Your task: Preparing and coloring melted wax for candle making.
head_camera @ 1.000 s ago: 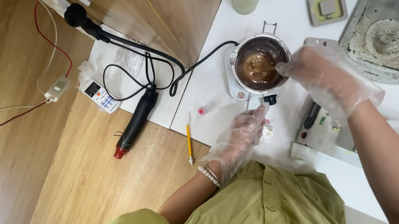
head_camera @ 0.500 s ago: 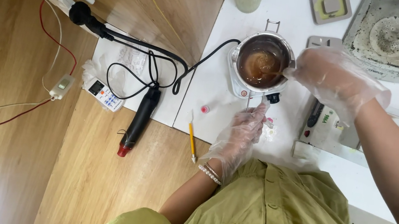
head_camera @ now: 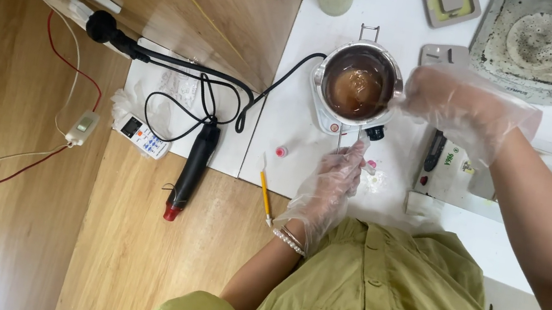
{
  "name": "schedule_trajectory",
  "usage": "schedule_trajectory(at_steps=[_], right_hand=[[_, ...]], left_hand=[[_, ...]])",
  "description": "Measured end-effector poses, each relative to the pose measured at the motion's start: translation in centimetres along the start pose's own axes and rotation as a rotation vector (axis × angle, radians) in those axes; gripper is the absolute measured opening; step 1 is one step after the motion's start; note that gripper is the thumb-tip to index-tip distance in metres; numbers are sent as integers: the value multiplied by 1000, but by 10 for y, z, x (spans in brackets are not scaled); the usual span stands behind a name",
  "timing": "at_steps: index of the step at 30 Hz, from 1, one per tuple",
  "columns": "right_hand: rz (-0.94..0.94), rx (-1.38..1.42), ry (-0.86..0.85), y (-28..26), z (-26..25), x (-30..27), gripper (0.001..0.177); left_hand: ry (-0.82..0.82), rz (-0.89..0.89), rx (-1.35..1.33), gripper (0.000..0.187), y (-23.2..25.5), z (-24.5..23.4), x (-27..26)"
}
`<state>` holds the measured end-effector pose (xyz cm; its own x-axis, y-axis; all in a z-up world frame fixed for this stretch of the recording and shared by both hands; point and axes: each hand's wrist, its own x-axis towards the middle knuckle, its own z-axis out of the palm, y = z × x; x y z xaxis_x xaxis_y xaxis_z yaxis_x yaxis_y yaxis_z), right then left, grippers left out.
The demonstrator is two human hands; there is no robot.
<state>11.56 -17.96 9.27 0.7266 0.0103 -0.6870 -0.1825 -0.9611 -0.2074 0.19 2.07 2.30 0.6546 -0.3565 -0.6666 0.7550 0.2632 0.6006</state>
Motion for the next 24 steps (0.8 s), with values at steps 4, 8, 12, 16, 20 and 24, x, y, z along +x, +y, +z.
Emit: schedule_trajectory(at_steps=[4,8,12,16,20,24], right_hand=[[-9,97,80,-16,-13,-32,49],[-83,-135,-5,15,9,7,42],[-102,63,126,-16,-12,-31,60],[-106,19,72,-7,-4,-25,50],[-79,242,169,-4,8,-5,55],[30,174,21,5,17,-8,54]], left_hand=[[32,-49,-7,40,2,4,-1],[-6,-26,26,43,2,2,-1],[53,1,-26,43,2,8,0],[18,-50,-23,42,7,6,-4],[9,-16,-122,41,-8,2,8],[44,-25,-92,39,1,3,-1]])
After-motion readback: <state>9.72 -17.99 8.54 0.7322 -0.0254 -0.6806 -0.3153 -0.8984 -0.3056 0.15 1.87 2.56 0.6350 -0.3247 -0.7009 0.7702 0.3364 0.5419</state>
